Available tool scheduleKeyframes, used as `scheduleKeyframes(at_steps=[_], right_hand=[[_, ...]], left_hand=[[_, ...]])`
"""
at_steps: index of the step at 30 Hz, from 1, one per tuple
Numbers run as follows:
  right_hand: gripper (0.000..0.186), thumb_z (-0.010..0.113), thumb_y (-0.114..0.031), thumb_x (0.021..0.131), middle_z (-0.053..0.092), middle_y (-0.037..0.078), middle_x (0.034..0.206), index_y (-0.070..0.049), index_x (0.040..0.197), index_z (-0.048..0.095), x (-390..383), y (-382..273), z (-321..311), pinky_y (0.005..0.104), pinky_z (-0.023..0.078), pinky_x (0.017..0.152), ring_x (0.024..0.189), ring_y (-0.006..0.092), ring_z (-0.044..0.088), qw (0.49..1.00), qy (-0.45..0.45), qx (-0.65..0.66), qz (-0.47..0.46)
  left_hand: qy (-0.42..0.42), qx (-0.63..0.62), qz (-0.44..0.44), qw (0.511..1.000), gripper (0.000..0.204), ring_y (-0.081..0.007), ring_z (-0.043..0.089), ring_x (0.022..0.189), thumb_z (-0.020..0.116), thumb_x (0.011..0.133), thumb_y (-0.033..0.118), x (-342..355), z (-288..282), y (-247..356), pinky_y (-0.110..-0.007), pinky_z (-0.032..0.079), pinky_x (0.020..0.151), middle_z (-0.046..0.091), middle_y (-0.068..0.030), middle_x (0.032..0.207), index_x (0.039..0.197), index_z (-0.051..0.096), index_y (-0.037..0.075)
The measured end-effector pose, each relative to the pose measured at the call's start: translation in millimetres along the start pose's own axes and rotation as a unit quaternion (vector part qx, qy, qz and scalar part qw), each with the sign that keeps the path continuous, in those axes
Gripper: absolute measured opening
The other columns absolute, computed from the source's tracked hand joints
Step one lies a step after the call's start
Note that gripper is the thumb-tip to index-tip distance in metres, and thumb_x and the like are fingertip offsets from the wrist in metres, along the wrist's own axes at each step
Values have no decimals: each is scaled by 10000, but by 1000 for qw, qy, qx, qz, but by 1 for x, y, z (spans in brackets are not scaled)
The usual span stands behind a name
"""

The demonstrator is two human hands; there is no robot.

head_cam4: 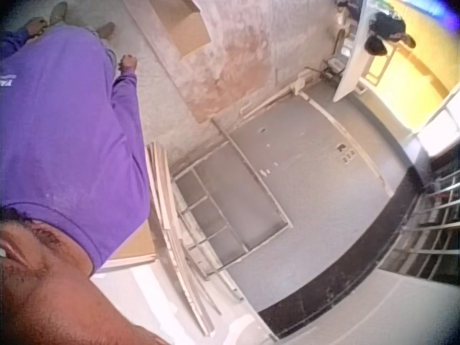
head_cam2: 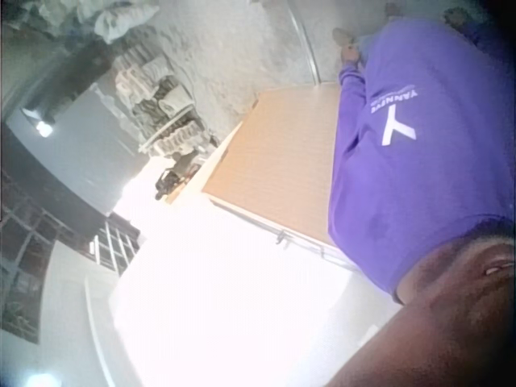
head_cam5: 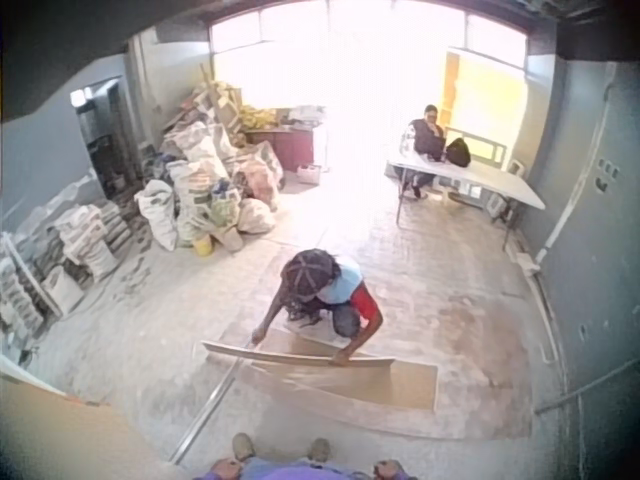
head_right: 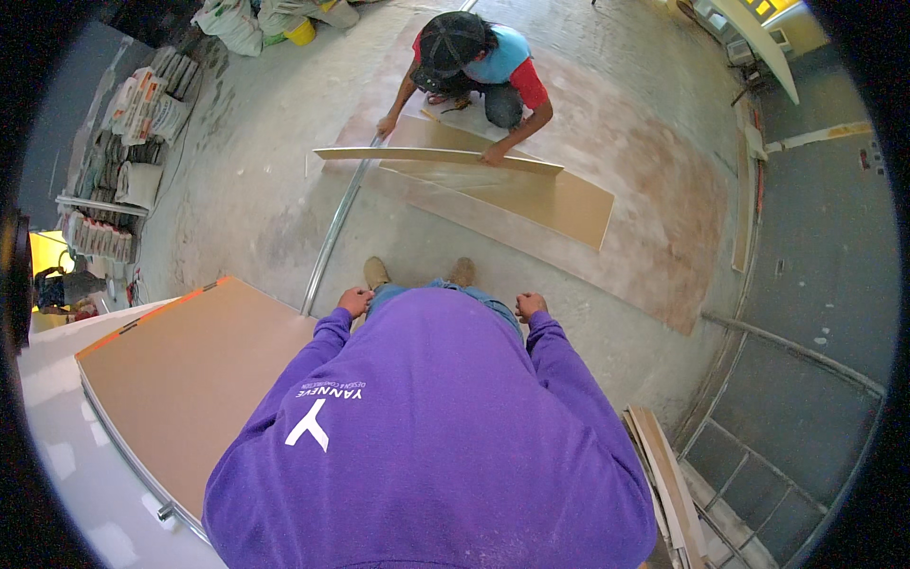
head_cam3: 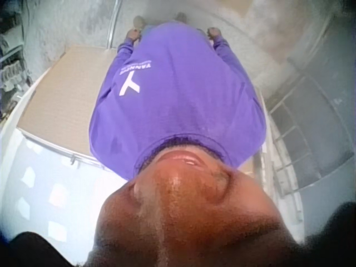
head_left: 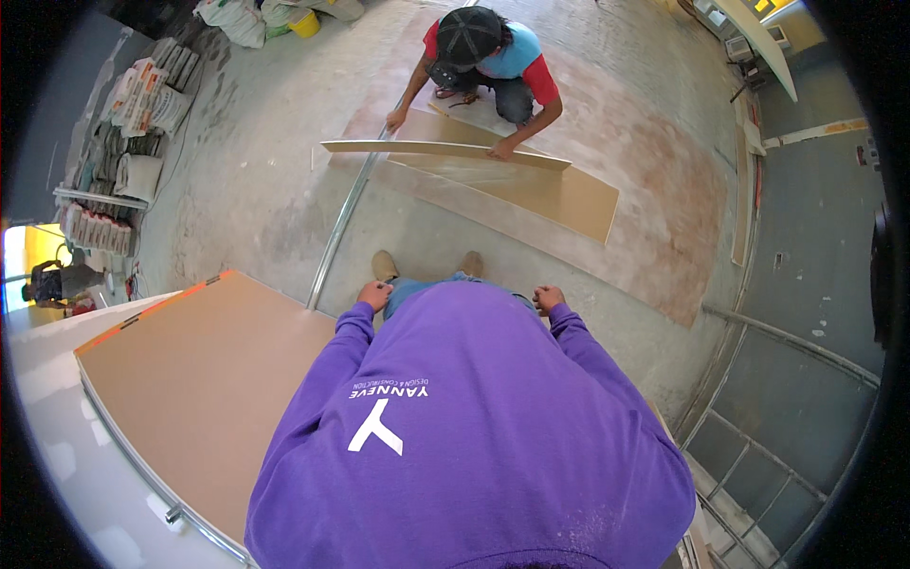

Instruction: Measure and score a piece of drywall or board using a measuring tape and utility knife.

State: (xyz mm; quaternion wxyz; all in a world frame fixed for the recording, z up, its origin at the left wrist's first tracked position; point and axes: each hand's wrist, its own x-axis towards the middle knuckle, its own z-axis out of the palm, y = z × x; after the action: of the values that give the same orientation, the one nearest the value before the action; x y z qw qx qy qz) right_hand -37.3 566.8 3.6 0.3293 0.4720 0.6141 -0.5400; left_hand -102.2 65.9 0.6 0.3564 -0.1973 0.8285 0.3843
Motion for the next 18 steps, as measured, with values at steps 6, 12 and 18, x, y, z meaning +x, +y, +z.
scheduleKeyframes(at_steps=[6,12,18], right_hand=[[254,568,-181,897,614,47,800,-74,1126,594,3,1,-2,333,479,497,588,156,554,1000,-3,-4,-10],[248,567,-182,898,619,48,820,-76,1121,589,-2,0,0,330,469,502,597,155,549,1000,5,-21,-8],[261,575,-188,899,632,53,844,-75,1135,592,-8,-8,6,318,464,498,612,154,557,1000,3,-19,9]], left_hand=[[10,-28,-13,999,369,-281,677,796,676,800,342,-11,-3,20,-373,511,741,703,-173,869,909,701,-10],[14,30,28,999,336,-199,646,728,666,852,252,-5,1,14,-332,542,646,685,-133,846,950,652,-69],[8,-31,10,999,373,-262,666,772,673,806,354,5,-1,-4,-366,510,730,700,-164,841,896,700,-7]])
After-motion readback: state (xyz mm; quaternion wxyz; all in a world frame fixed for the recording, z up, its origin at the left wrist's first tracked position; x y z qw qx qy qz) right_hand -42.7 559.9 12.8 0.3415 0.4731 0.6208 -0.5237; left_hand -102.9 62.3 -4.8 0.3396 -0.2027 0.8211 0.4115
